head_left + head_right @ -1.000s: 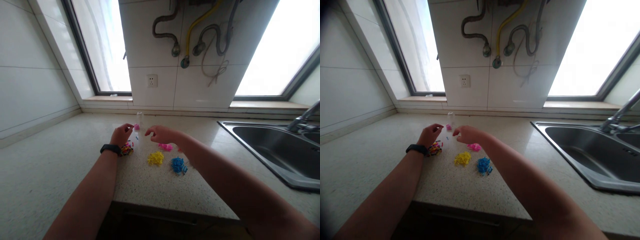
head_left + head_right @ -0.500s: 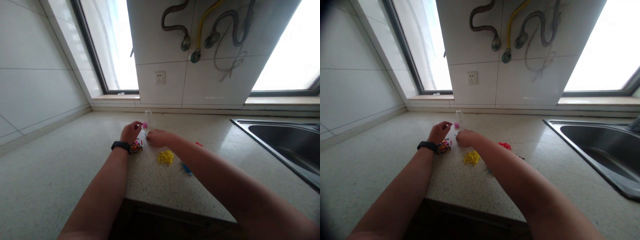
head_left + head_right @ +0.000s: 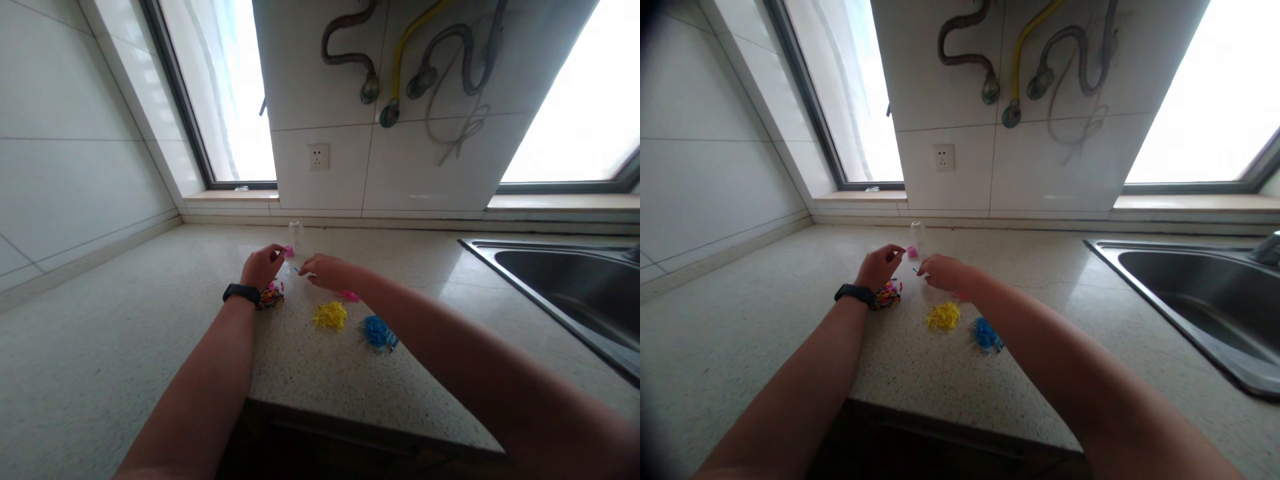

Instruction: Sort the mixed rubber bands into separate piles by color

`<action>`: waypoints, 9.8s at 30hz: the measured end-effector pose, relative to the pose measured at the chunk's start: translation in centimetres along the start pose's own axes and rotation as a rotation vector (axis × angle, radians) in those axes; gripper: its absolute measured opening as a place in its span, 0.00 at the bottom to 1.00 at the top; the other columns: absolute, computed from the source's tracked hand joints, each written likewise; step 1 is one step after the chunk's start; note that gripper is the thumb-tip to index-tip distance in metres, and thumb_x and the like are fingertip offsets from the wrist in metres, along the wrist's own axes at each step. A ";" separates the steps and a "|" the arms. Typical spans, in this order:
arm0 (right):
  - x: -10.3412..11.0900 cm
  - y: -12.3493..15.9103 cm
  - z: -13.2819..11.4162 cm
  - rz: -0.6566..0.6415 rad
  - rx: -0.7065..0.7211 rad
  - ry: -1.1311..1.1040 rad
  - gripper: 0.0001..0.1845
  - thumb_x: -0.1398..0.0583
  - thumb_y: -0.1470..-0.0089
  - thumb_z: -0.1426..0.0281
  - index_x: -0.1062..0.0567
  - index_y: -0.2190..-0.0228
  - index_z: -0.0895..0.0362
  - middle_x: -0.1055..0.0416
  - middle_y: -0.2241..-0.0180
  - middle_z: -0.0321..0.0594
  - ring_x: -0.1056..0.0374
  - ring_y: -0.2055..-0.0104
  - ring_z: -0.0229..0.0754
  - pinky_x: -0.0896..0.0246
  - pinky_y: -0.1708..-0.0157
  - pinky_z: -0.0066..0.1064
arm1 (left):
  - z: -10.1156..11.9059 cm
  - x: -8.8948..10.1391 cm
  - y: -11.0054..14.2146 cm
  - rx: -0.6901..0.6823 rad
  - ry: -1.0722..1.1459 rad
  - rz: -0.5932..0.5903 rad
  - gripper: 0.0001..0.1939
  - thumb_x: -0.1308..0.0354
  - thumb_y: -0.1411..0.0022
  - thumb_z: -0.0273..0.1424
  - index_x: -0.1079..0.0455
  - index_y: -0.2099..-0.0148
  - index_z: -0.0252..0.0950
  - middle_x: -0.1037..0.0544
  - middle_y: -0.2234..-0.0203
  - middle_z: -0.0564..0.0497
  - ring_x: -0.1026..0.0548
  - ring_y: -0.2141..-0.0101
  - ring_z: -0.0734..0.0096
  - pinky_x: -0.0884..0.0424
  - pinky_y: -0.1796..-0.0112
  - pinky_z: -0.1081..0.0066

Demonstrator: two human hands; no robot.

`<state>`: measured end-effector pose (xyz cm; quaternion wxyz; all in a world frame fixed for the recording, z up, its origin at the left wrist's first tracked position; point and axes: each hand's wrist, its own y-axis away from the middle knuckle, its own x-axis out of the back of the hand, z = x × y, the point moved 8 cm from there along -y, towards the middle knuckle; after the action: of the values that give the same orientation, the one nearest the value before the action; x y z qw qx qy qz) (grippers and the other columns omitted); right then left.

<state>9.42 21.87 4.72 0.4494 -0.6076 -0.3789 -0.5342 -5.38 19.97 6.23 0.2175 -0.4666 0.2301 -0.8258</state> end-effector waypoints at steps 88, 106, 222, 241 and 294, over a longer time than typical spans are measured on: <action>2.4 19.6 3.2 0.027 -0.343 -0.707 0.08 0.33 0.52 0.69 0.19 0.66 0.57 0.22 0.68 0.38 0.31 0.66 0.38 0.38 0.64 0.29 | -0.6 -1.0 0.7 0.012 0.021 -0.078 0.19 0.46 0.37 0.44 0.22 0.57 0.35 0.24 0.76 0.52 0.29 0.74 0.70 0.38 0.72 0.73; 2.5 19.3 2.1 -0.050 -0.276 -0.643 0.07 0.34 0.51 0.72 0.18 0.66 0.57 0.22 0.68 0.37 0.31 0.65 0.37 0.39 0.64 0.27 | -0.7 -0.9 0.9 0.045 -0.008 -0.094 0.19 0.47 0.38 0.44 0.22 0.56 0.37 0.24 0.76 0.52 0.29 0.75 0.69 0.38 0.72 0.73; -0.2 27.5 17.9 0.315 -0.780 -0.417 0.12 0.41 0.44 0.64 0.20 0.63 0.57 0.21 0.71 0.40 0.28 0.68 0.42 0.35 0.65 0.32 | 5.9 -3.8 2.4 0.254 0.674 -0.379 0.17 0.40 0.41 0.44 0.29 0.63 0.33 0.20 0.66 0.45 0.31 0.73 0.75 0.39 0.77 0.77; -0.1 27.0 17.8 0.283 -0.799 -0.296 0.13 0.40 0.45 0.62 0.18 0.64 0.55 0.20 0.69 0.40 0.28 0.68 0.42 0.36 0.65 0.31 | 20.1 -6.9 8.4 -0.014 0.993 -0.670 0.11 0.37 0.38 0.34 0.25 0.55 0.34 0.17 0.60 0.44 0.20 0.61 0.67 0.28 0.71 0.75; 0.2 26.3 17.2 0.232 -0.831 -0.157 0.11 0.40 0.44 0.62 0.19 0.64 0.52 0.20 0.66 0.39 0.28 0.66 0.41 0.39 0.66 0.28 | 25.7 -8.6 12.3 -0.795 0.236 -0.703 0.30 0.53 0.29 0.49 0.43 0.31 0.44 0.37 0.35 0.46 0.41 0.35 0.57 0.48 0.37 0.56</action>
<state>39.49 30.11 0.76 0.1937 -0.8140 -0.0943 -0.5395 22.77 10.55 5.09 -0.2922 -0.4659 0.3778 -0.7448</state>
